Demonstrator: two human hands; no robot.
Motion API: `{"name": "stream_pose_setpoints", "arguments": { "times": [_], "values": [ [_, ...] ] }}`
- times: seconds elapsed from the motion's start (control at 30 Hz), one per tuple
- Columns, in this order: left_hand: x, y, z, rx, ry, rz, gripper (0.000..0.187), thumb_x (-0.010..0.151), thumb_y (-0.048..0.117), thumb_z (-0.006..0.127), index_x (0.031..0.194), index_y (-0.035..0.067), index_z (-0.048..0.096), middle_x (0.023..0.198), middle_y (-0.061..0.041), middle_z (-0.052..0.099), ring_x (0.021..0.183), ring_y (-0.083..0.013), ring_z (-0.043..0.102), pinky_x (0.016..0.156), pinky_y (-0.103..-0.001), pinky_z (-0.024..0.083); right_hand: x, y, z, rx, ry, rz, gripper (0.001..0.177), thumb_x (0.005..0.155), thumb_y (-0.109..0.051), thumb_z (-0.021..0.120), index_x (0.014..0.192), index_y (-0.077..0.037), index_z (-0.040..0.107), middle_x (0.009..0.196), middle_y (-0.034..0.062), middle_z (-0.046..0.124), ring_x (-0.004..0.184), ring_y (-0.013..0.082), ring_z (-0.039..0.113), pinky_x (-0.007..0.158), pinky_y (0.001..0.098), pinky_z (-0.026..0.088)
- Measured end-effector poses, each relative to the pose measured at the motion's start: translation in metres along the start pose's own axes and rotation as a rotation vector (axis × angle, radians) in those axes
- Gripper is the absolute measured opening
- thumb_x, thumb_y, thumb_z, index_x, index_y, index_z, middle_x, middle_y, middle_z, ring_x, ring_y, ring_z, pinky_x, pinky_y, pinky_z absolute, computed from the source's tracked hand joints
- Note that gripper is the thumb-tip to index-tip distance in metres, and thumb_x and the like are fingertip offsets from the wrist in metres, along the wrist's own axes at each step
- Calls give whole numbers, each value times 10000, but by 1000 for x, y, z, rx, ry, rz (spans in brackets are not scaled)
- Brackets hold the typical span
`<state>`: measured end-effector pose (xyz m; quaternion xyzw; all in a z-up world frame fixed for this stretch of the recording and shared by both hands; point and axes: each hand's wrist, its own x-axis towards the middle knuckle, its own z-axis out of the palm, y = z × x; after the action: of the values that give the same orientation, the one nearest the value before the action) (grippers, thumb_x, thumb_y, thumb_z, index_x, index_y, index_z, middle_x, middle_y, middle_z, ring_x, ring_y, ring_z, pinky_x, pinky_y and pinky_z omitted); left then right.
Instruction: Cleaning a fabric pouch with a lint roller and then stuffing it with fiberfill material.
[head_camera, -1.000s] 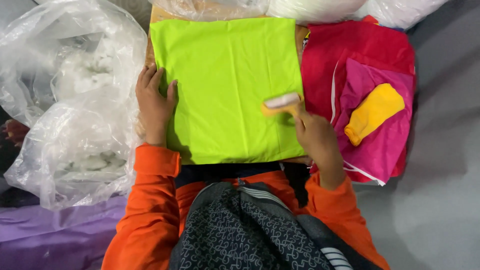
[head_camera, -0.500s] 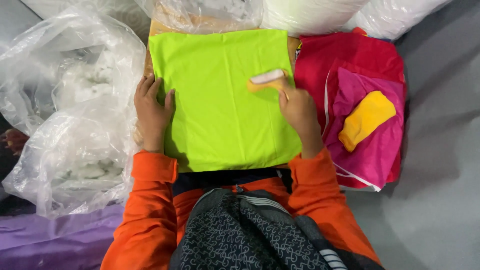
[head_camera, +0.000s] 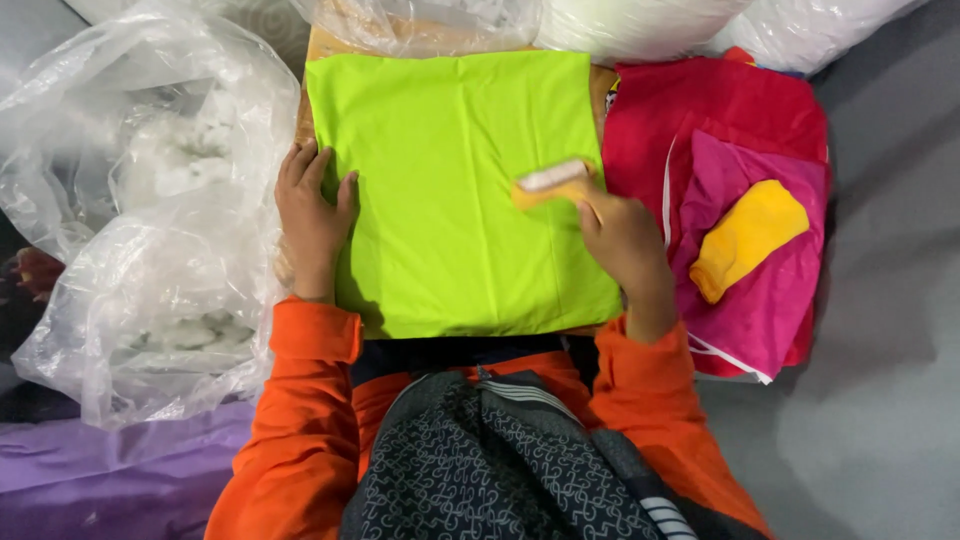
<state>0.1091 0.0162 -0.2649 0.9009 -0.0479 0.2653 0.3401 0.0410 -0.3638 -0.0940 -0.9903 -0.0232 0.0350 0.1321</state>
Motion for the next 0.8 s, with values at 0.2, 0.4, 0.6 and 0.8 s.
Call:
{"name": "stream_pose_setpoints", "arguments": {
  "times": [0.2,0.4,0.6,0.8],
  "values": [
    [1,1,2,-7,5,-18,443,883,191,901,1226,-47,755,1271,-238,679,1279,-438,573,1101,-491,439,-128,28,-42,63,-297,268,393,976,-283,551,1329,-262,724,990,249,775,935,480,720,812,525,575],
    [0,1,1,-10,7,-13,437,888,191,895,1222,-52,753,1269,-238,680,1277,-439,575,1106,-490,441,-134,21,-44,48,-176,100,370,1040,-316,525,1345,-212,707,1075,210,770,965,448,721,785,504,595],
    [0,4,-2,-15,4,-13,444,887,200,886,1227,-51,747,1273,-247,674,1284,-437,573,1107,-493,443,-54,-4,13,13,-59,-53,400,1027,-309,544,1384,-189,680,846,263,732,838,482,720,724,547,564],
    [3,8,-5,-13,-6,5,426,906,184,865,1224,-68,739,1255,-262,669,1262,-458,576,1086,-519,460,75,-46,52,112,157,-199,376,1034,-262,544,1376,-158,661,811,276,710,825,493,710,708,585,543]
  ]
}}
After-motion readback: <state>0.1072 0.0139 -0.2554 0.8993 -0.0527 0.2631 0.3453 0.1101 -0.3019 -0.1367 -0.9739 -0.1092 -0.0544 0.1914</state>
